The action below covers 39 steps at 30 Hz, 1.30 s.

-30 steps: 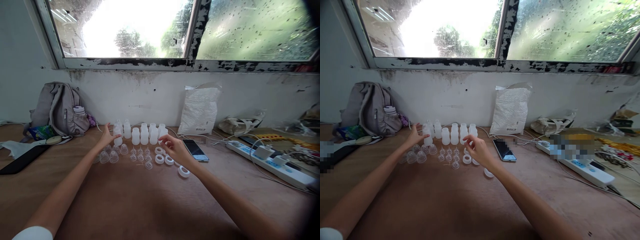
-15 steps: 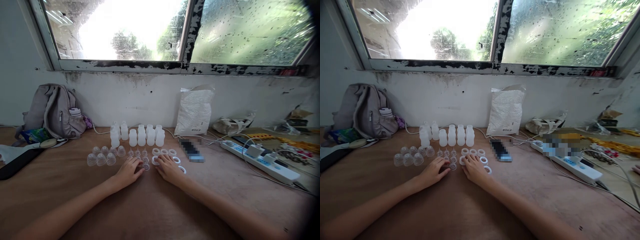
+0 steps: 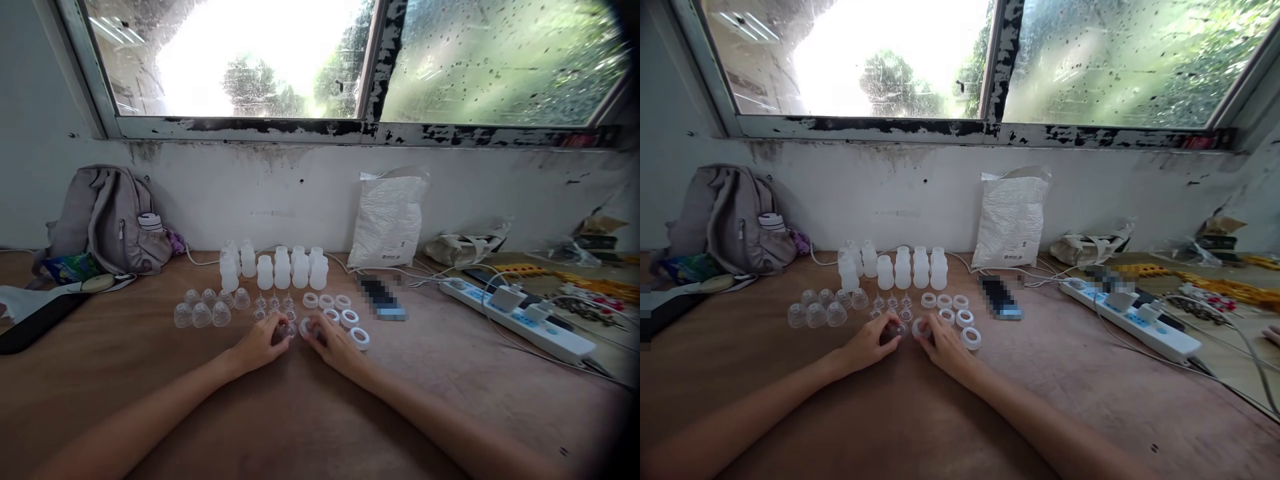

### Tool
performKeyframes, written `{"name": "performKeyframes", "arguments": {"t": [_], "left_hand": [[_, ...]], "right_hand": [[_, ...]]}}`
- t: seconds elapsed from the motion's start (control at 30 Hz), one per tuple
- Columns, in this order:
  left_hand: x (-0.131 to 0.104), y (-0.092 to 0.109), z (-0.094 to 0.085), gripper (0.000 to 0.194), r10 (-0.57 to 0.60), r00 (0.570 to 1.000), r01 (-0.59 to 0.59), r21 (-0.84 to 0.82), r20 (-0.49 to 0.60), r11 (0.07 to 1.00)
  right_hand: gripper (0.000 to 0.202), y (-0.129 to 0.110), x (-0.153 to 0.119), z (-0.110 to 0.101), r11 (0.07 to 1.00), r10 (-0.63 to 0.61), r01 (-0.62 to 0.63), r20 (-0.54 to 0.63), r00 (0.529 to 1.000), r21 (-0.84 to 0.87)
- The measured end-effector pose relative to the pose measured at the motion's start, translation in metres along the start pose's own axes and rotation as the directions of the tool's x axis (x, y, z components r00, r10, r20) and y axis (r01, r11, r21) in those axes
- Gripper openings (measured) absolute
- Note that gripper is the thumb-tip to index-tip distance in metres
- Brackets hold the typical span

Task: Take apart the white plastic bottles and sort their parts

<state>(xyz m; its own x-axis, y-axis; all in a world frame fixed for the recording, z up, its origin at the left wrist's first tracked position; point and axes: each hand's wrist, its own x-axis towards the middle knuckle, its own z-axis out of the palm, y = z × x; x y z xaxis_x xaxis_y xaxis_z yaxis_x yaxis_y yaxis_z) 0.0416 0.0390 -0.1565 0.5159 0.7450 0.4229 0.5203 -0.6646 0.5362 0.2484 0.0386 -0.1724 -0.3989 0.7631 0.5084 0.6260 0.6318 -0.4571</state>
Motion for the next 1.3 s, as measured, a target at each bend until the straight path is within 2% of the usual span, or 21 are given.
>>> {"name": "performKeyframes", "arguments": {"t": [0.13,0.23,0.33,0.5,0.7,0.97,1.17,1.3], "left_hand": [[0.001,0.0,-0.001,0.02,0.0,0.999,-0.003,-0.048,-0.051,0.999],[0.003,-0.003,-0.001,0.019,-0.059,0.995,0.051,-0.095,-0.081,0.994],[0.003,-0.004,-0.001,0.02,-0.141,0.986,0.122,-0.186,-0.093,0.975],[0.0,0.0,0.008,0.021,-0.232,0.971,0.182,-0.462,-0.053,0.868],[-0.002,0.006,0.018,0.027,-0.259,0.965,0.205,-0.705,0.031,0.679],[-0.002,0.017,0.018,0.028,-0.276,0.957,0.227,-0.81,0.084,0.54],[-0.005,0.018,0.017,0.042,-0.338,0.931,0.278,-0.868,0.138,0.411],[-0.004,0.018,0.017,0.035,-0.365,0.916,0.288,-0.907,0.167,0.308]], "right_hand": [[0.042,-0.001,-0.001,0.0,0.983,0.053,-0.014,-0.211,0.976,0.183],[0.045,-0.007,-0.002,-0.003,0.983,0.035,0.012,-0.25,0.968,0.183],[0.044,-0.015,-0.004,-0.005,0.988,-0.053,0.088,-0.267,0.962,0.124],[0.045,-0.026,-0.009,-0.003,0.968,-0.204,0.23,-0.225,0.953,0.098],[0.044,-0.029,-0.008,-0.002,0.966,-0.215,0.236,-0.181,0.96,0.105],[0.04,-0.029,-0.006,0.0,0.97,-0.198,0.211,-0.111,0.974,0.121],[0.043,-0.032,-0.005,-0.003,0.976,-0.16,0.172,-0.092,0.983,0.132],[0.045,-0.032,-0.005,-0.002,0.975,-0.166,0.175,-0.081,0.983,0.135]]}}
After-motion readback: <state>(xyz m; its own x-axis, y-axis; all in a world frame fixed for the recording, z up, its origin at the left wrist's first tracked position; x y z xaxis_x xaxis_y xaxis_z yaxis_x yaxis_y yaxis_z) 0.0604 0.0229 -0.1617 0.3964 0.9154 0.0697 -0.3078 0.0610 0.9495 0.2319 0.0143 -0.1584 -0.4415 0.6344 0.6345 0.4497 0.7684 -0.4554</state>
